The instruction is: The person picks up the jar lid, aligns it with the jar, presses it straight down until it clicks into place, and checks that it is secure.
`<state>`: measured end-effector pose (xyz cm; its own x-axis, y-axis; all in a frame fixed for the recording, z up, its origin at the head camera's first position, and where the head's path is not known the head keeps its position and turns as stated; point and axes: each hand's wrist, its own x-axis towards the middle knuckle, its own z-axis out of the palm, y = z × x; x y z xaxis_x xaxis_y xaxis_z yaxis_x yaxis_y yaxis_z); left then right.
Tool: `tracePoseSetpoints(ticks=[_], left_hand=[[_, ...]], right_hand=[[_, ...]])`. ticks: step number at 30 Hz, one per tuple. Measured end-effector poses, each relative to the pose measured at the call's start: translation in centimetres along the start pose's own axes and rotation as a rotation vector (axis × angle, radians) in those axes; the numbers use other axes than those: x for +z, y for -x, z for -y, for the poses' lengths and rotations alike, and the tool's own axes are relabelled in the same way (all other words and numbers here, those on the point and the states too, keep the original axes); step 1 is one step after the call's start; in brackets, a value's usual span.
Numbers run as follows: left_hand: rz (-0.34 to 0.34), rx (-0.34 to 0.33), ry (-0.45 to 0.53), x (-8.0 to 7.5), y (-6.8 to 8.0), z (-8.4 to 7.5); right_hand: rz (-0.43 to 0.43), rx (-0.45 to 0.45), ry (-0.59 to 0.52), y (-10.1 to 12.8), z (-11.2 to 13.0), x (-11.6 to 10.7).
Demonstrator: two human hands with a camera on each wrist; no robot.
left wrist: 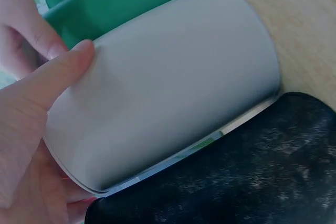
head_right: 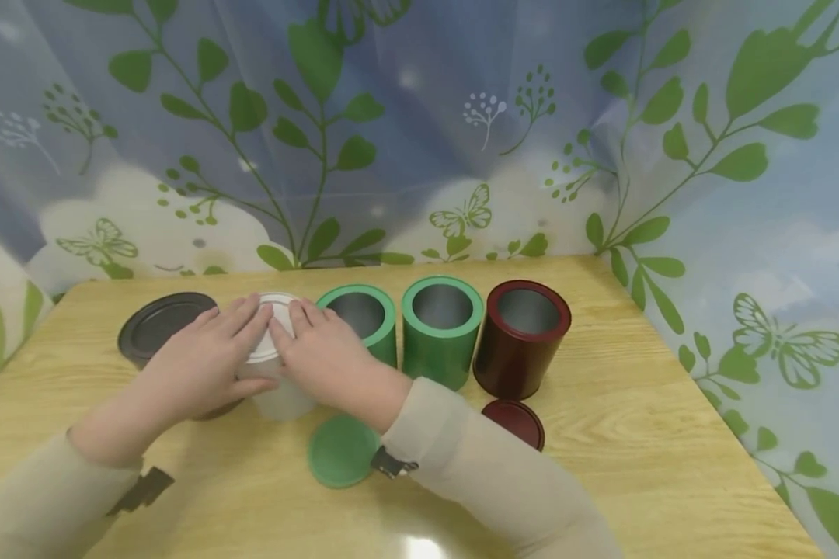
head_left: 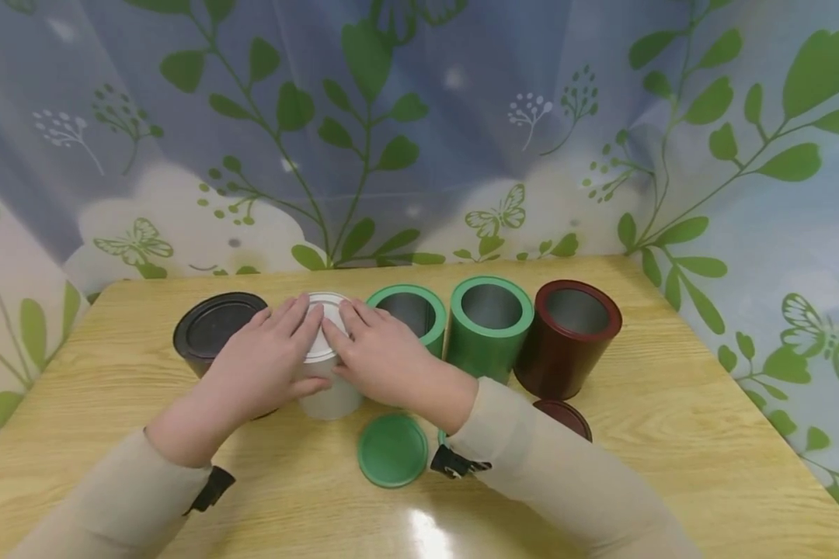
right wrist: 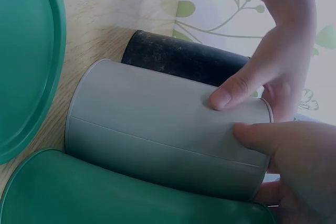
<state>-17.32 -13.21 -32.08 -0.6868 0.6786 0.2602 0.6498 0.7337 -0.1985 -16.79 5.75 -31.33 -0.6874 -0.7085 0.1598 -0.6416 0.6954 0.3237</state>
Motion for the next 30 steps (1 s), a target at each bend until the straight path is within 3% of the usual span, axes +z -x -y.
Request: tracePoseSetpoints(ticks=[5, 11, 17, 23, 30], left_hand=[[-0.051, 0.03, -0.054, -0.3, -0.6, -0.3], [-0.018, 0.022, -0.117, -0.3, -0.7, -0.7], [-0.009, 0.007, -0.11, 0.0, -0.5, -0.5], [-0.055, -0.039, -0.079, 0.3, 0.2, -0.5], [-0.171, -0.096, -0.01, 0.5, 1.2, -0.8]], right_hand=[[-0.017, 0.02, 0.012, 0.0, 0.1, 0.1], [0.058, 0.067, 0.036, -0.6, 0.2, 0.3], [0.093, 0.063, 0.042, -1.0, 0.1, 0.3], [0.146, 0.074, 0.028, -1.3, 0.2, -0.1], [0.171, 0.091, 0.033, -1.4, 0.4, -0.3]])
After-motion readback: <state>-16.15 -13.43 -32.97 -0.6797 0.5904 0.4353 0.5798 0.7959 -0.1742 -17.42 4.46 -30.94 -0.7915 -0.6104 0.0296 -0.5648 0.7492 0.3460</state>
